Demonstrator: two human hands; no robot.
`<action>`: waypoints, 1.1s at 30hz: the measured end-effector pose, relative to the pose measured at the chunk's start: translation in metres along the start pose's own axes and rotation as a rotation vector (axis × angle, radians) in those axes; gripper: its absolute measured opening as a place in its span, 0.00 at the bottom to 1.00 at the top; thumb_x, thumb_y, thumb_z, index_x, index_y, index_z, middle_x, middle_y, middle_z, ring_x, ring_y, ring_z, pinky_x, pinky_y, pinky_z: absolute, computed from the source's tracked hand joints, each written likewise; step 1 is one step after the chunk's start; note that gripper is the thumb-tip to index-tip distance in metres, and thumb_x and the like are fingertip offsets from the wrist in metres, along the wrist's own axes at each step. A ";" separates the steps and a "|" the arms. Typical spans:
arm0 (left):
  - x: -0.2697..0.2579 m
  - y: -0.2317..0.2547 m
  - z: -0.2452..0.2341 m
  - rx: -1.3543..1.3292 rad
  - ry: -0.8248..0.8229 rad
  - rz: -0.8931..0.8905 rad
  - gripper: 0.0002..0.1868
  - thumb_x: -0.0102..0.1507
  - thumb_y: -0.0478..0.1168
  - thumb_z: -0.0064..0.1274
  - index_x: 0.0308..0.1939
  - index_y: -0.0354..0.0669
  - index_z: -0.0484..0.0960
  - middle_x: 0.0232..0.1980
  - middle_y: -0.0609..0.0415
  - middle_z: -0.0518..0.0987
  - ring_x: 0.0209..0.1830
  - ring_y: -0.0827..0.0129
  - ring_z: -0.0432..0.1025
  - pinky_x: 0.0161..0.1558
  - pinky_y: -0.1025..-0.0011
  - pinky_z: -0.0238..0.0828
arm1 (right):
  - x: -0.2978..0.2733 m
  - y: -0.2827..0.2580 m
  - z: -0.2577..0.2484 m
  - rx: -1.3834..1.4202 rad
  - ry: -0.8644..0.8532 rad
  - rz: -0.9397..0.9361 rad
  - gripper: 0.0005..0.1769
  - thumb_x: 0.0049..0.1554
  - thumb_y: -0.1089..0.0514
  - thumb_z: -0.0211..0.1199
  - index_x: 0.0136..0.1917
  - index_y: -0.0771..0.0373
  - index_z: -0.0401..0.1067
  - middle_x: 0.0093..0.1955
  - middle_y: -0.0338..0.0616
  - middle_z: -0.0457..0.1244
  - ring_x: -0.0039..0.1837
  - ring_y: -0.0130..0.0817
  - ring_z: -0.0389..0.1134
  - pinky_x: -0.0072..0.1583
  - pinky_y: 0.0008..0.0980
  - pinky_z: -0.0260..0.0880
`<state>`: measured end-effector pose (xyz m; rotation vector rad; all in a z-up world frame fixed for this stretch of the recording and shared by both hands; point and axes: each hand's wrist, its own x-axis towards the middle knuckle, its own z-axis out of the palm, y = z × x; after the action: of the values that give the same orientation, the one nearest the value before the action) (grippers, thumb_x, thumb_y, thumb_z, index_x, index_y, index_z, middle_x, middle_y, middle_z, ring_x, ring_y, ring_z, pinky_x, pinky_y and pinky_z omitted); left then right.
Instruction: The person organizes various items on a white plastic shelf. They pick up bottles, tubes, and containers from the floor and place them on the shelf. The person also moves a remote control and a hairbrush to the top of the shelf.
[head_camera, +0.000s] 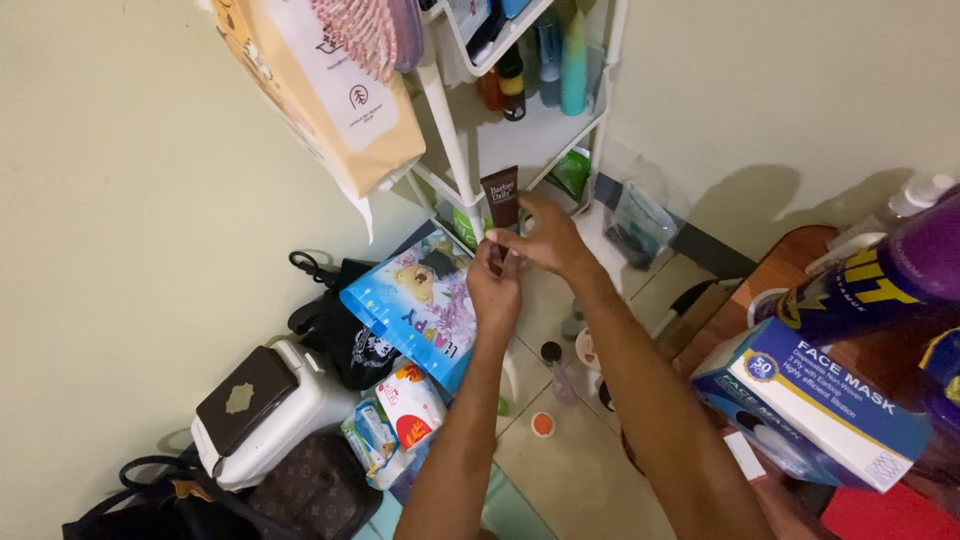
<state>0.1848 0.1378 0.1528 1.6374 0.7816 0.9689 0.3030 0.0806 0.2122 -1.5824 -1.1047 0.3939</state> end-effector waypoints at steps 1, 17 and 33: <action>-0.003 0.008 0.000 0.000 0.000 -0.002 0.12 0.68 0.36 0.55 0.54 0.40 0.83 0.41 0.44 0.83 0.37 0.64 0.74 0.43 0.63 0.72 | 0.001 -0.005 -0.003 0.000 -0.001 0.002 0.38 0.51 0.47 0.76 0.68 0.69 0.70 0.64 0.66 0.66 0.70 0.67 0.63 0.70 0.61 0.60; -0.058 -0.031 -0.021 0.279 -0.148 -0.165 0.16 0.63 0.36 0.46 0.53 0.45 0.83 0.60 0.51 0.83 0.56 0.61 0.76 0.51 0.61 0.73 | 0.075 0.002 -0.043 -0.059 0.688 -0.159 0.13 0.57 0.56 0.74 0.53 0.60 0.75 0.47 0.43 0.71 0.49 0.37 0.70 0.51 0.38 0.68; -0.077 -0.064 -0.038 0.323 -0.154 -0.202 0.18 0.65 0.36 0.46 0.56 0.45 0.84 0.53 0.54 0.85 0.49 0.62 0.79 0.47 0.62 0.75 | 0.149 0.036 -0.036 -0.353 0.495 -0.036 0.24 0.55 0.60 0.70 0.62 0.64 0.68 0.53 0.56 0.72 0.50 0.61 0.71 0.46 0.55 0.68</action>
<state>0.1141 0.1046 0.0802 1.8413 1.0148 0.5874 0.4214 0.1818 0.2358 -1.8324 -0.8399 -0.2272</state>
